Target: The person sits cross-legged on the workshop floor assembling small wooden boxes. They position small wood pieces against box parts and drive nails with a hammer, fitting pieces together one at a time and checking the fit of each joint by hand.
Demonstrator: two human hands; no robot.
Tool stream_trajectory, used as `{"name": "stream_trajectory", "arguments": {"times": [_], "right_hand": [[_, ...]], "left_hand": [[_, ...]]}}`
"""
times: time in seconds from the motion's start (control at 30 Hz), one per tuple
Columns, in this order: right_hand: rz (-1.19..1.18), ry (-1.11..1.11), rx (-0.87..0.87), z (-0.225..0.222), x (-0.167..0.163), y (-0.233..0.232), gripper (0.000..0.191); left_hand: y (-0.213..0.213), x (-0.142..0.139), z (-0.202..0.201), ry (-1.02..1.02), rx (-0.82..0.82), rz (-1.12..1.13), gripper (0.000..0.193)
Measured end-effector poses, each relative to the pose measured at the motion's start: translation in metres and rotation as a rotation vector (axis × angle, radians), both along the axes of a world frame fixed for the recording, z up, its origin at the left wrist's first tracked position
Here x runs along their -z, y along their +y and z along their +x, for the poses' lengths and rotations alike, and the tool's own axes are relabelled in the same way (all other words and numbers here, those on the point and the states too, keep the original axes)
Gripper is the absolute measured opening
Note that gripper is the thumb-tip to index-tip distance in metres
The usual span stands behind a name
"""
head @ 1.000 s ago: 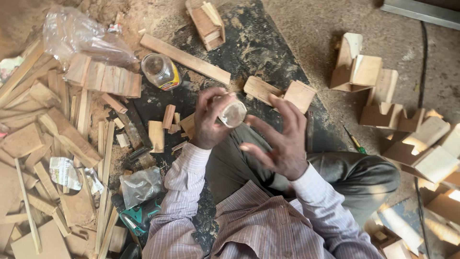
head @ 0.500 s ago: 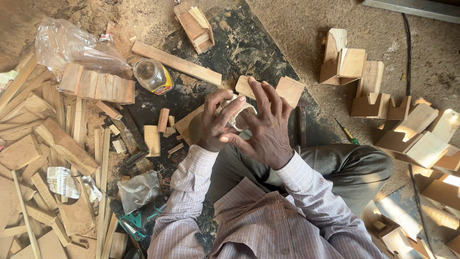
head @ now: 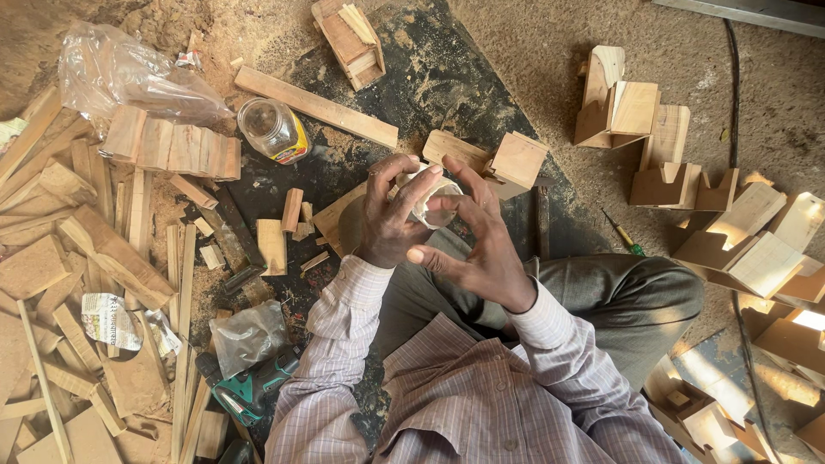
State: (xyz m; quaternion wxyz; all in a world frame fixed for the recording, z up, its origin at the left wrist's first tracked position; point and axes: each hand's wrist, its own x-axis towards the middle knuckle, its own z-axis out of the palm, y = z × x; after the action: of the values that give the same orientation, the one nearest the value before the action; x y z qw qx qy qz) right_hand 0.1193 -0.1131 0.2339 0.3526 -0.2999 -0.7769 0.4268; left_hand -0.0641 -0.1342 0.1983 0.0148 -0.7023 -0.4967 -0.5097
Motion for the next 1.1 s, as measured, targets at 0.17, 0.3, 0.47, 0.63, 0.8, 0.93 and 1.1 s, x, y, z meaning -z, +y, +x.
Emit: {"name": "stream_trajectory", "arguments": {"times": [0.17, 0.3, 0.47, 0.63, 0.8, 0.93, 1.1], "right_hand": [[-0.226, 0.176, -0.065, 0.006, 0.000, 0.001, 0.054], [-0.308, 0.182, -0.132, 0.009, 0.001, 0.001, 0.042], [-0.643, 0.467, -0.255, 0.016, 0.004, 0.001, 0.032], [-0.814, 0.539, -0.219, 0.033, 0.010, -0.001, 0.032], [-0.828, 0.541, -0.113, 0.048, 0.025, -0.006, 0.034], [-0.851, 0.503, -0.045, 0.054, 0.040, -0.008, 0.035], [-0.767, 0.521, 0.115, 0.071, 0.070, -0.010, 0.039]], "left_hand": [[0.000, -0.003, 0.002, 0.009, -0.020, -0.018, 0.077], [0.000, -0.005, 0.004, 0.003, -0.022, -0.010, 0.075], [0.001, 0.002, -0.001, -0.063, -0.022, -0.011, 0.074], [0.011, 0.044, -0.063, -0.141, -0.378, -0.065, 0.070], [0.015, 0.135, -0.145, -0.184, -0.721, -0.300, 0.080], [0.014, 0.206, -0.175, -0.246, -0.832, -0.539, 0.078], [0.018, 0.236, -0.184, -0.220, -0.874, -0.730, 0.087]]}}
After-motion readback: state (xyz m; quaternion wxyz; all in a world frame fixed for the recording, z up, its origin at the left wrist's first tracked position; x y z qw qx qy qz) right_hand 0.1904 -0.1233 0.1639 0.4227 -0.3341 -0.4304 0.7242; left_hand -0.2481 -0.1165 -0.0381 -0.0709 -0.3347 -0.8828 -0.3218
